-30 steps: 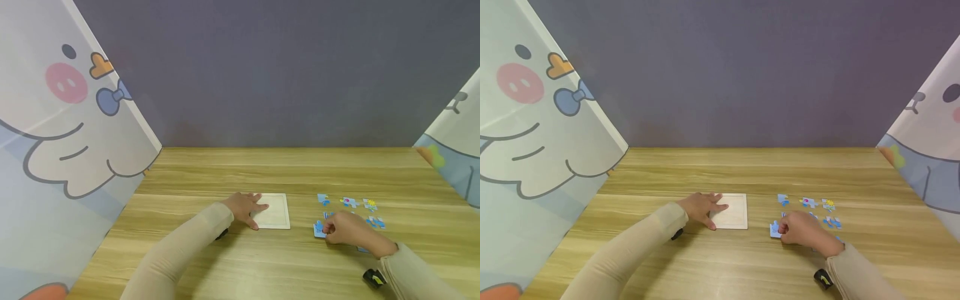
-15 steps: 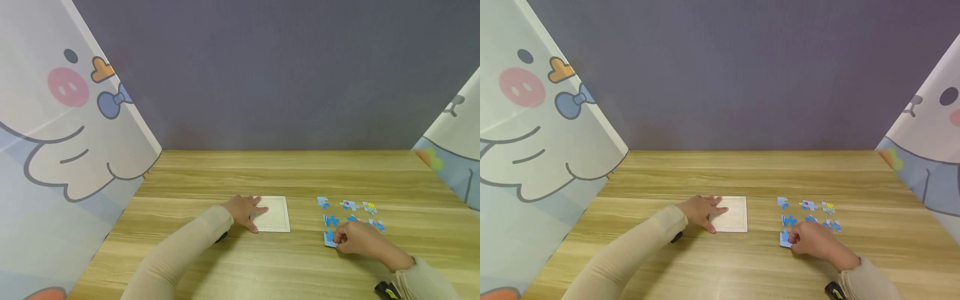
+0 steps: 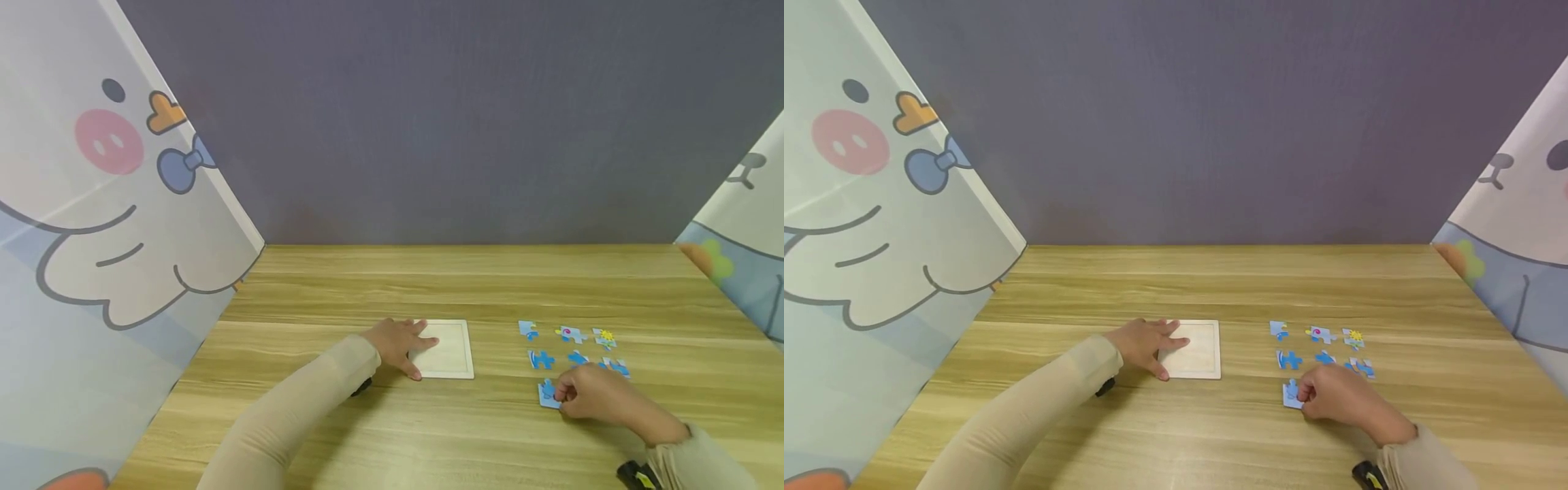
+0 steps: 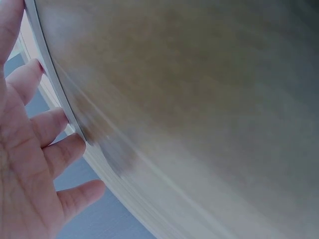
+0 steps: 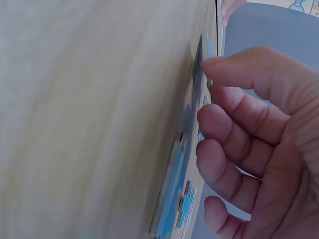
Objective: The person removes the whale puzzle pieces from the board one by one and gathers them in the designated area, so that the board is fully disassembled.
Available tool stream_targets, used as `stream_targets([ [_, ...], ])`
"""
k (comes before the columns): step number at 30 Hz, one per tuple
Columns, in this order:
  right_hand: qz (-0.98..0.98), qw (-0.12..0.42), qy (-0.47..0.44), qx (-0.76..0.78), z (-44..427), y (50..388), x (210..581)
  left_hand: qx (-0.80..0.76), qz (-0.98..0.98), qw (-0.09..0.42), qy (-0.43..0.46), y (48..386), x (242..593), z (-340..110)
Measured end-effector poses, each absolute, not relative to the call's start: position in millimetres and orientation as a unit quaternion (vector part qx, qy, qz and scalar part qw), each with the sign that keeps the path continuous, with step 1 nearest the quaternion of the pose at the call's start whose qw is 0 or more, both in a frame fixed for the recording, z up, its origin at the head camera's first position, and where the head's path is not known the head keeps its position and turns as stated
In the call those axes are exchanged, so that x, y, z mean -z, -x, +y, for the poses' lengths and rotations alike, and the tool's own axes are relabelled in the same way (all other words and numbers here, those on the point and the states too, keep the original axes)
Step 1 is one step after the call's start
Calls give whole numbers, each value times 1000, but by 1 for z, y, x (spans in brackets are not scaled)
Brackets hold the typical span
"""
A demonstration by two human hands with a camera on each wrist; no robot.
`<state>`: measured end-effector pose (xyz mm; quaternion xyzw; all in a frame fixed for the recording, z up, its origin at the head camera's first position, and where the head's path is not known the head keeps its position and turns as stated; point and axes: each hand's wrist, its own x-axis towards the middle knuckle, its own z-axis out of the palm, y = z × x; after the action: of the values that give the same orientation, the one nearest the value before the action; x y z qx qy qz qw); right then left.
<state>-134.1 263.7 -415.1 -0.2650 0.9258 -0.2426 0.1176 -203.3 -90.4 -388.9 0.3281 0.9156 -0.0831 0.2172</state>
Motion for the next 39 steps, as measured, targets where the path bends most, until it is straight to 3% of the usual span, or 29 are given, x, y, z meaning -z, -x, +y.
stream_targets([
  [17, 934, 126, 265, 205, 257, 141, 407, 86, 913, 219, -335, 208, 390, -92],
  [34, 938, 9, 300, 175, 275, 158, 376, 110, 910, 221, -334, 207, 386, -93],
  [39, 942, 31, 279, 184, 278, 159, 375, 90, 907, 221, -348, 207, 391, -100],
])
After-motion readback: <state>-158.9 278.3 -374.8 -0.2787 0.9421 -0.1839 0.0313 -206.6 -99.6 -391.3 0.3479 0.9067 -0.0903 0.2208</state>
